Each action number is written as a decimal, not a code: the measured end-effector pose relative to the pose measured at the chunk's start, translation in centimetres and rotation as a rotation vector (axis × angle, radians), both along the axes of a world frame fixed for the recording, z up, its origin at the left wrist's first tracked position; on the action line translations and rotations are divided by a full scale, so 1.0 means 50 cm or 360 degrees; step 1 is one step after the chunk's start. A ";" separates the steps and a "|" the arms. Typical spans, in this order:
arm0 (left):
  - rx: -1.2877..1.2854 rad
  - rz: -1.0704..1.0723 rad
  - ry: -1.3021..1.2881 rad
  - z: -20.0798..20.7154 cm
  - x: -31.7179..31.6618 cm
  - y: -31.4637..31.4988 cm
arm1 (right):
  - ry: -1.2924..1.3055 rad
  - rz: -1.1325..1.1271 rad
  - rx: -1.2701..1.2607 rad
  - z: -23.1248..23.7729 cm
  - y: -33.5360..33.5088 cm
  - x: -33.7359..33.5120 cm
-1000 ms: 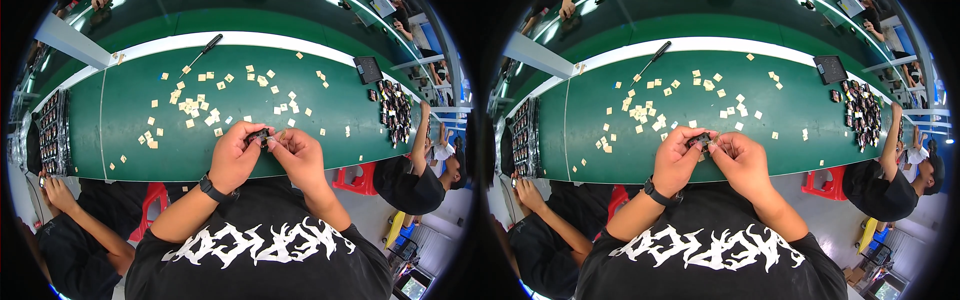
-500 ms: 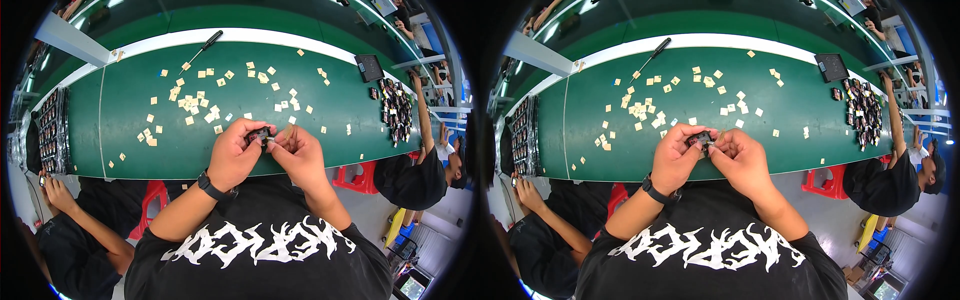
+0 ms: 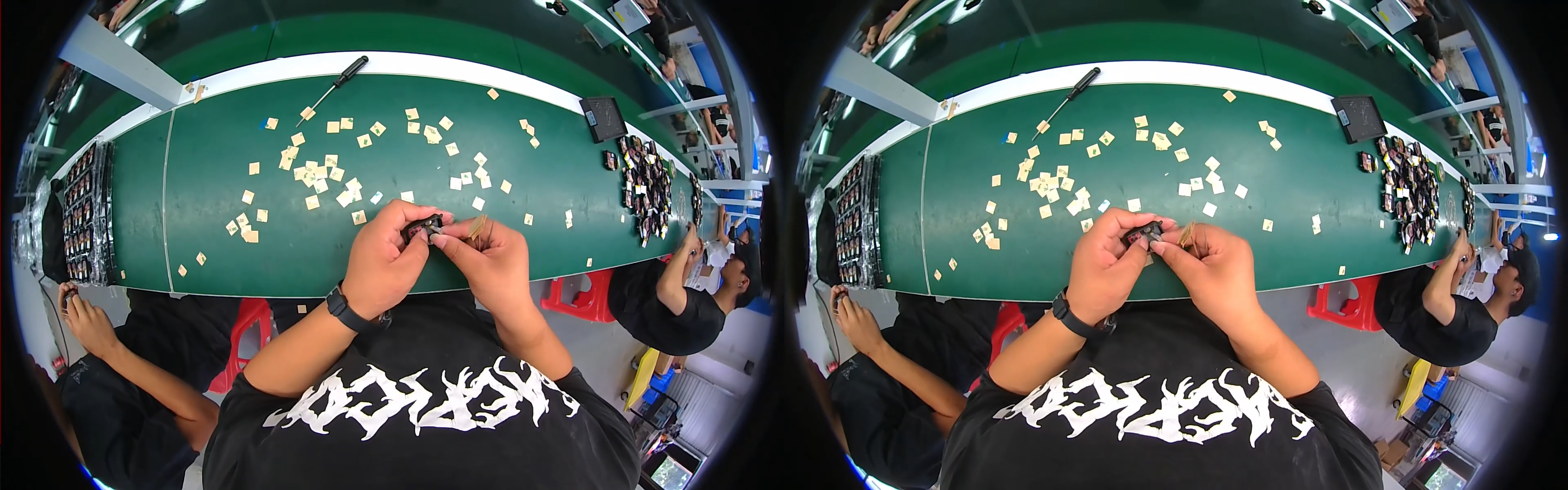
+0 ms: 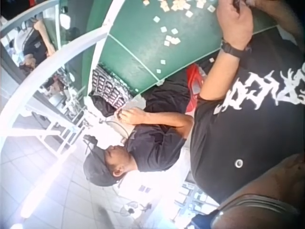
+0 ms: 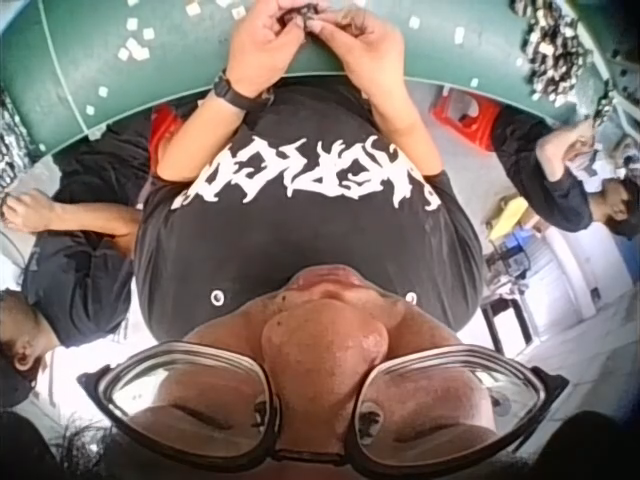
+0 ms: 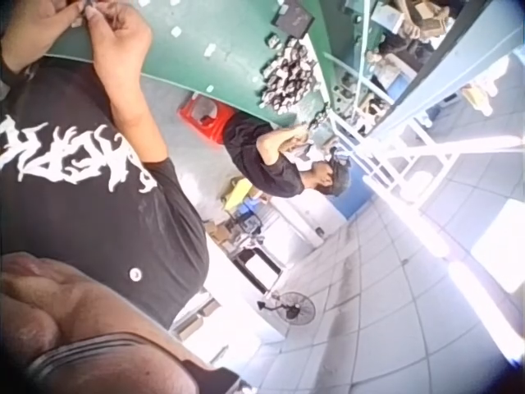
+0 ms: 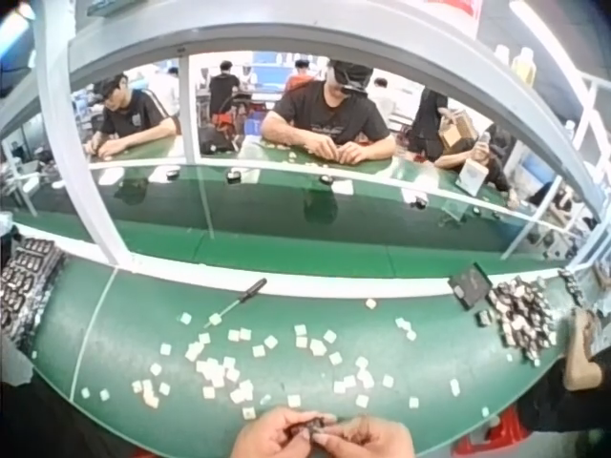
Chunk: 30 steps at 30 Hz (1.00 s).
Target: Assemble small electronic components, specifically attaching a small connector to a circuit board and applying adhesive strips.
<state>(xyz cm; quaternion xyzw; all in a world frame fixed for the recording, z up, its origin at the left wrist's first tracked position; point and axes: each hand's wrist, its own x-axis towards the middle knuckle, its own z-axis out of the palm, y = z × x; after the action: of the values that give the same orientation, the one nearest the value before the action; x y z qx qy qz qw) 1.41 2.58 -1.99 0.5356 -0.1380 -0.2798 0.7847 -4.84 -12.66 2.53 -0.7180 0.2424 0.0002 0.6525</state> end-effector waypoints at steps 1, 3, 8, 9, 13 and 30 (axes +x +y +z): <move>0.0029 -0.0010 -0.0037 0.000 0.002 0.000 | -0.0013 0.0022 -0.0060 -0.002 0.000 0.000; 0.0048 -0.0011 -0.0088 -0.001 0.002 0.001 | -0.0039 0.0050 -0.0130 -0.010 0.003 -0.004; -0.0033 -0.0011 0.0050 -0.009 0.001 0.005 | -0.0019 -0.0004 0.0005 -0.006 0.017 0.004; -0.0042 -0.0022 0.0061 -0.006 0.003 0.006 | -0.0025 0.0009 -0.0006 -0.004 0.022 0.008; -0.0057 0.0017 0.0027 -0.012 0.005 0.009 | 0.0046 -0.0071 0.0056 0.002 0.036 0.021; -0.0477 0.0017 0.0566 -0.015 0.022 0.025 | -0.0015 -0.0228 0.0299 -0.005 0.052 0.065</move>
<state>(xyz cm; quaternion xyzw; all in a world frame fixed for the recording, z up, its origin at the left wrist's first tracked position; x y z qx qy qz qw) 2.52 3.85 -2.73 0.3561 -0.0347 -0.3418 0.8690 -1.60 -10.04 2.30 -0.6345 0.2889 -0.0271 0.7164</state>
